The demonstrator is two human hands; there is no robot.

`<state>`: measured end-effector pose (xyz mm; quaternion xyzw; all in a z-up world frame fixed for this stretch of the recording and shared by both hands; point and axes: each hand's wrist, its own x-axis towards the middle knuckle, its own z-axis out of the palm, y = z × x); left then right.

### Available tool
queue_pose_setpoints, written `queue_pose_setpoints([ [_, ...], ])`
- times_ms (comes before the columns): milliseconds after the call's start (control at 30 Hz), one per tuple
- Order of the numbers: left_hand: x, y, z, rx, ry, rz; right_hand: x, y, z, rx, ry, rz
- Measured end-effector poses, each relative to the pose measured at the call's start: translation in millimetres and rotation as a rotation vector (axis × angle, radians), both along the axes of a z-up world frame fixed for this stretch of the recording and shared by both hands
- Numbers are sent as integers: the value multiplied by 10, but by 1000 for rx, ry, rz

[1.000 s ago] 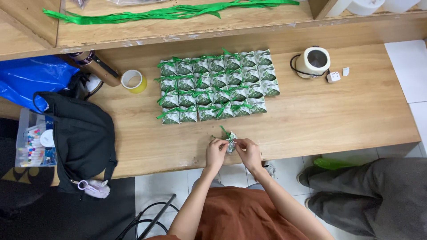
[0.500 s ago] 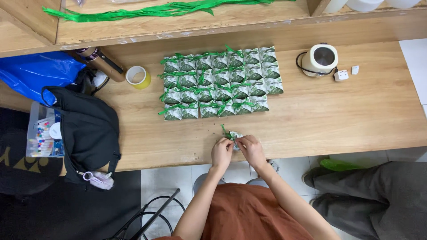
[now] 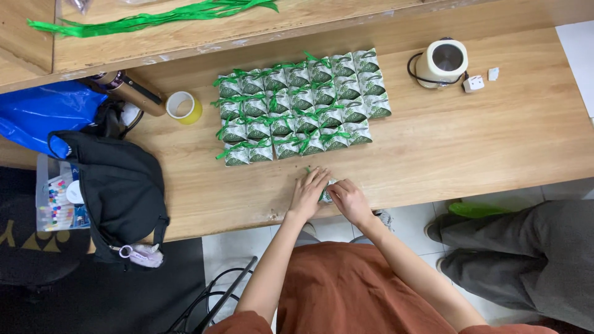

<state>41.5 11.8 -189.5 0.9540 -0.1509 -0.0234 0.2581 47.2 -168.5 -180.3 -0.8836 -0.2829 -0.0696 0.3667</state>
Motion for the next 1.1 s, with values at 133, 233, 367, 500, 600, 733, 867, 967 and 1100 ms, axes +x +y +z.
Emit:
queue_pose_setpoints([
  [133, 84, 29, -404, 8, 86, -34, 13, -81, 121, 16, 1, -40],
  [233, 85, 24, -422, -31, 118, 4, -9, -146, 90, 38, 16, -74],
  [367, 50, -32, -86, -26, 194, 32, -35, -200, 66, 90, 85, -135],
  [500, -67, -54, 95, -177, 86, 7, -28, -234, 86, 64, 116, -158],
  [600, -120, -119, -51, -210, 9, 82, -12, -232, 99, 79, 120, -105],
  [733, -154, -211, -272, -278, -30, 154, -16, -207, 96, 63, 114, -69],
  [867, -167, -261, -76, -427, 66, 234, -6, -198, -4, 75, 150, -141],
  [967, -167, -229, -90, -444, 39, 213, -26, -175, -20, 116, 178, -185],
  [1100, -143, -203, -85, -481, 73, 196, -34, -184, 63, 161, 296, -229],
])
